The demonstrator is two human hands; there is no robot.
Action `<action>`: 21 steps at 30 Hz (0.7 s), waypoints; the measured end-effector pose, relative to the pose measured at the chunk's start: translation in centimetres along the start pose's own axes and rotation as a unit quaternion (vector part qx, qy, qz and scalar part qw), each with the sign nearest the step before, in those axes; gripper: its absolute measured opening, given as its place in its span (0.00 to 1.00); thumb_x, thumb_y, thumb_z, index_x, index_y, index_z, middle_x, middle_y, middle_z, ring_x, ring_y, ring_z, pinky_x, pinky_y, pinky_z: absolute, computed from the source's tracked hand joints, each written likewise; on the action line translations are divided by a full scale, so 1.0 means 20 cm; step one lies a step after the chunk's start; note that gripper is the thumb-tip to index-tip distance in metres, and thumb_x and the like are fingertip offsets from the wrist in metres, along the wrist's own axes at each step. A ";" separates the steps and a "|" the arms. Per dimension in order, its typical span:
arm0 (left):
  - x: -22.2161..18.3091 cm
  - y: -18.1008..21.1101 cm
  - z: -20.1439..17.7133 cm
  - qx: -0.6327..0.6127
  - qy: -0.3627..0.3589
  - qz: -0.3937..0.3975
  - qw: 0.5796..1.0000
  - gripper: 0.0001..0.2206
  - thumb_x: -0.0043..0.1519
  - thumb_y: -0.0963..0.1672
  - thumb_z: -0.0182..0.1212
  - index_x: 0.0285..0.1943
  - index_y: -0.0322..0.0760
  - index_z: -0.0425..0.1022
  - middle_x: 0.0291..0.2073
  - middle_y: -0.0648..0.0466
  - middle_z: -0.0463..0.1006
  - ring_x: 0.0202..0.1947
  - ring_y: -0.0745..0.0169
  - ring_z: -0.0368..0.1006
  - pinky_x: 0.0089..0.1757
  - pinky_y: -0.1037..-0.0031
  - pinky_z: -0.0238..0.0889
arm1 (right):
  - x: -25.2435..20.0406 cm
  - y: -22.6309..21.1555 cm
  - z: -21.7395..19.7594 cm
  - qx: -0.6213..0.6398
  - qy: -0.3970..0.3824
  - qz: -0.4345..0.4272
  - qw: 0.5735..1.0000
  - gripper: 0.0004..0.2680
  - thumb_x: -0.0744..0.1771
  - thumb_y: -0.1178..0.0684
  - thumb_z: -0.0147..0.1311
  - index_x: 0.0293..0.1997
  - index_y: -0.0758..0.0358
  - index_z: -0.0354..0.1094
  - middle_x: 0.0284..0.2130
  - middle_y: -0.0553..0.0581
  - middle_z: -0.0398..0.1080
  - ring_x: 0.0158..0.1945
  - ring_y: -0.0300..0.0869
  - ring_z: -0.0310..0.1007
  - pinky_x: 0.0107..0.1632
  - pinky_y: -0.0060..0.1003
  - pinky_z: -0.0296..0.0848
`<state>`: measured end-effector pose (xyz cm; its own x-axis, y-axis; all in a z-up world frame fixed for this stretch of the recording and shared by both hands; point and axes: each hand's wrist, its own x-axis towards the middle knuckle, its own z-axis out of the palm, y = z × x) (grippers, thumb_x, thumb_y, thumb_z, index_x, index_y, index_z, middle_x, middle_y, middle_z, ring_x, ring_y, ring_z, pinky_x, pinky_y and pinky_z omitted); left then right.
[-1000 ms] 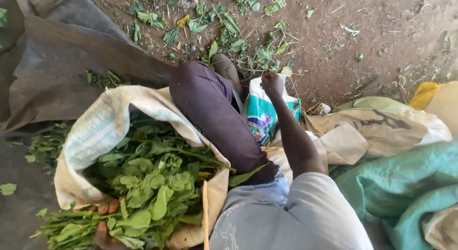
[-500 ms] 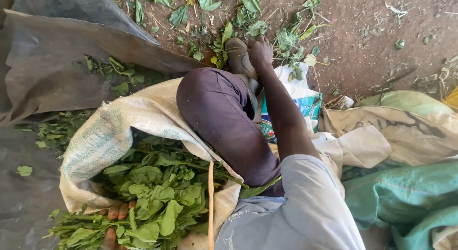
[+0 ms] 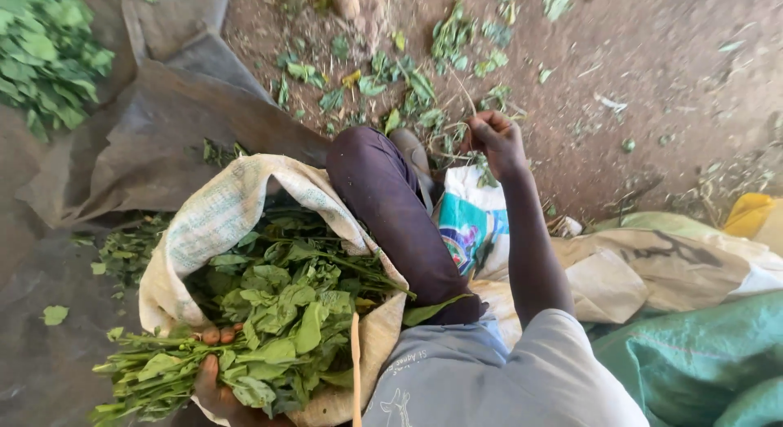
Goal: Sorting green leafy vegetables by hand and placing them into a large white sack while sitting on the ground.
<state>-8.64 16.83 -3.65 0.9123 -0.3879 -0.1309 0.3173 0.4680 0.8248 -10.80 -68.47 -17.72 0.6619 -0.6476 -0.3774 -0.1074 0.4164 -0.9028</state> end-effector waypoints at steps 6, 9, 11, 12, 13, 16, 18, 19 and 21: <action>0.63 -0.13 0.89 -0.005 -0.037 0.070 0.997 0.16 0.78 0.43 0.44 0.73 0.40 0.68 0.58 0.50 0.78 0.75 0.47 0.71 0.76 0.44 0.60 | -0.35 -0.58 0.27 0.174 0.001 -0.043 0.984 0.11 0.79 0.45 0.51 0.53 0.63 0.71 0.17 0.59 0.58 0.13 0.45 0.59 0.15 0.38 0.62; 0.57 -0.02 1.17 0.037 0.118 0.088 0.988 0.16 0.65 0.42 0.56 0.62 0.36 0.74 0.52 0.54 0.78 0.59 0.60 0.76 0.73 0.58 0.66 | -0.52 -0.80 0.47 0.172 -0.014 -0.023 0.985 0.12 0.78 0.45 0.46 0.48 0.60 0.73 0.18 0.45 0.54 0.17 0.31 0.45 0.20 0.32 0.45; 0.41 -0.02 1.08 -0.013 0.184 0.095 0.978 0.17 0.67 0.43 0.53 0.65 0.37 0.70 0.55 0.55 0.74 0.61 0.61 0.72 0.73 0.60 0.63 | -0.60 -0.75 0.59 0.001 0.090 -0.125 0.988 0.09 0.77 0.47 0.55 0.53 0.58 0.80 0.19 0.50 0.61 0.17 0.34 0.62 0.18 0.30 0.59; 0.34 -0.04 1.12 -0.004 0.218 0.108 0.970 0.17 0.67 0.43 0.53 0.65 0.37 0.70 0.55 0.55 0.74 0.61 0.61 0.72 0.73 0.60 0.63 | -0.69 -0.78 0.67 -0.003 0.059 -0.104 0.993 0.09 0.77 0.47 0.55 0.53 0.58 0.80 0.19 0.50 0.61 0.17 0.34 0.62 0.18 0.30 0.59; 0.29 -0.05 1.16 -0.042 0.270 0.107 0.956 0.17 0.68 0.44 0.51 0.67 0.38 0.67 0.57 0.56 0.70 0.63 0.61 0.70 0.74 0.61 0.61 | -0.76 -0.81 0.76 0.004 0.021 -0.082 0.996 0.09 0.77 0.48 0.51 0.59 0.56 0.76 0.22 0.47 0.55 0.17 0.32 0.60 0.18 0.28 0.59; 0.32 -0.09 1.25 -0.116 0.367 0.145 0.912 0.19 0.71 0.46 0.47 0.71 0.41 0.61 0.62 0.58 0.64 0.66 0.62 0.65 0.74 0.63 0.57 | -1.08 -0.89 1.13 0.005 -0.086 -0.075 0.993 0.11 0.77 0.52 0.47 0.65 0.60 0.74 0.23 0.49 0.50 0.18 0.35 0.56 0.20 0.29 0.60; 0.36 -0.10 1.30 -0.154 0.410 0.173 0.883 0.20 0.72 0.47 0.45 0.73 0.42 0.58 0.64 0.59 0.60 0.68 0.62 0.62 0.75 0.64 0.55 | -1.30 -0.80 1.34 -0.005 -0.144 -0.090 0.985 0.12 0.76 0.56 0.48 0.65 0.65 0.75 0.21 0.54 0.52 0.18 0.38 0.54 0.22 0.30 0.61; 0.38 -0.10 1.32 -0.199 0.430 0.179 0.862 0.21 0.73 0.47 0.43 0.75 0.43 0.55 0.67 0.60 0.57 0.70 0.62 0.59 0.75 0.65 0.52 | -1.38 -0.69 1.44 0.013 -0.242 -0.098 0.965 0.24 0.73 0.37 0.48 0.70 0.68 0.73 0.24 0.56 0.59 0.19 0.36 0.60 0.24 0.31 0.65; 0.44 -0.11 1.38 -0.243 0.439 0.184 0.845 0.21 0.75 0.48 0.41 0.77 0.44 0.52 0.69 0.60 0.54 0.72 0.63 0.57 0.76 0.65 0.50 | -1.57 -0.60 1.62 0.037 -0.331 -0.112 0.936 0.38 0.70 0.19 0.49 0.75 0.70 0.70 0.27 0.57 0.66 0.21 0.35 0.66 0.26 0.32 0.70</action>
<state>-8.41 -9.54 8.55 0.7457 0.4930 -0.4482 -0.1552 0.7828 0.6026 -6.32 -32.36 11.62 0.9790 -0.1973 0.0511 0.1237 0.3762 -0.9182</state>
